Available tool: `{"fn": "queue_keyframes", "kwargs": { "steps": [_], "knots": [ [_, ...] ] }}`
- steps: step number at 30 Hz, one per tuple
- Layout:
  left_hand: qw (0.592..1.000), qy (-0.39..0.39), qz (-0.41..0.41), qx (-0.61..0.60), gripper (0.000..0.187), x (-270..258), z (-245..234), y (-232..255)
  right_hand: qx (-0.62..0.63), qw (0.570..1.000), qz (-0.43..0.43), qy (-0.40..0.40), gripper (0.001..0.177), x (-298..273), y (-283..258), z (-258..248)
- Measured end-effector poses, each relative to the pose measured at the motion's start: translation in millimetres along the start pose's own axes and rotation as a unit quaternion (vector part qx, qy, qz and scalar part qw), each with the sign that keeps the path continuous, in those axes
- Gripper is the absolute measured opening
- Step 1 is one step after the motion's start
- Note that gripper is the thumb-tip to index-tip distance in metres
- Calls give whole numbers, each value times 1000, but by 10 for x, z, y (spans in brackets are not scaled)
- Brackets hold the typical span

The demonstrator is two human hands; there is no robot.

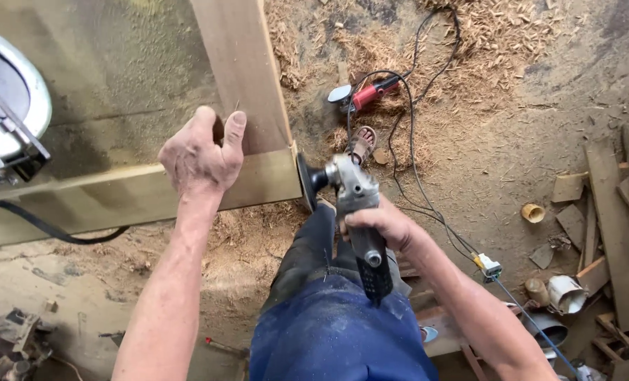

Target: Using an angle grinder to sand the edge of a wooden board

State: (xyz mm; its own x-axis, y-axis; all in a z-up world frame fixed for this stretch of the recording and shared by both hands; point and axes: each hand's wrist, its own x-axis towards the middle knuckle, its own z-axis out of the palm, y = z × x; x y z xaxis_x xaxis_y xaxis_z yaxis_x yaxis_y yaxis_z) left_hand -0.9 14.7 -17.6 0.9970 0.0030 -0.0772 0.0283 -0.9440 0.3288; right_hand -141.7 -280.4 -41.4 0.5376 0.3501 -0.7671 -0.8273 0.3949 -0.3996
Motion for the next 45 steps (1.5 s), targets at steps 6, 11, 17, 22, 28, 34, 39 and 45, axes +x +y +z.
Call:
{"fn": "queue_keyframes", "kwargs": {
  "steps": [6, 11, 17, 22, 28, 34, 39, 45],
  "knots": [
    [1000, 7, 21, 4, 55, -6, -73, 42, -7, 999, -32, -8, 24, 100, -298, 141],
    [1000, 13, 16, 0, 55, 3, -50, 50, -18, 1000, 0, -3, 26, -44, 10, -48],
    [999, 14, 30, -14, 55, -10, -109, 85, -9, 1000, -29, -9, 24, 46, 8, -87],
    [1000, 1, -1, -13, 56, -11, -90, 83, 13, 1000, -10, 0, 26, -62, 196, -143],
    [1000, 2, 9, -27, 57, 2, -171, 143, -3, 999, -42, -17, 27, 32, 96, -136],
    [1000, -3, -13, -26, 60, -19, -144, 105, -6, 1000, -2, 2, 26, -70, 246, -143],
    [999, 20, 26, -14, 58, -26, -156, 108, -12, 999, -31, -3, 26, 83, 28, -41],
    [998, 55, 21, 23, 61, -3, -16, 80, -22, 995, 95, -21, 42, -28, 52, -153]
  ]
}}
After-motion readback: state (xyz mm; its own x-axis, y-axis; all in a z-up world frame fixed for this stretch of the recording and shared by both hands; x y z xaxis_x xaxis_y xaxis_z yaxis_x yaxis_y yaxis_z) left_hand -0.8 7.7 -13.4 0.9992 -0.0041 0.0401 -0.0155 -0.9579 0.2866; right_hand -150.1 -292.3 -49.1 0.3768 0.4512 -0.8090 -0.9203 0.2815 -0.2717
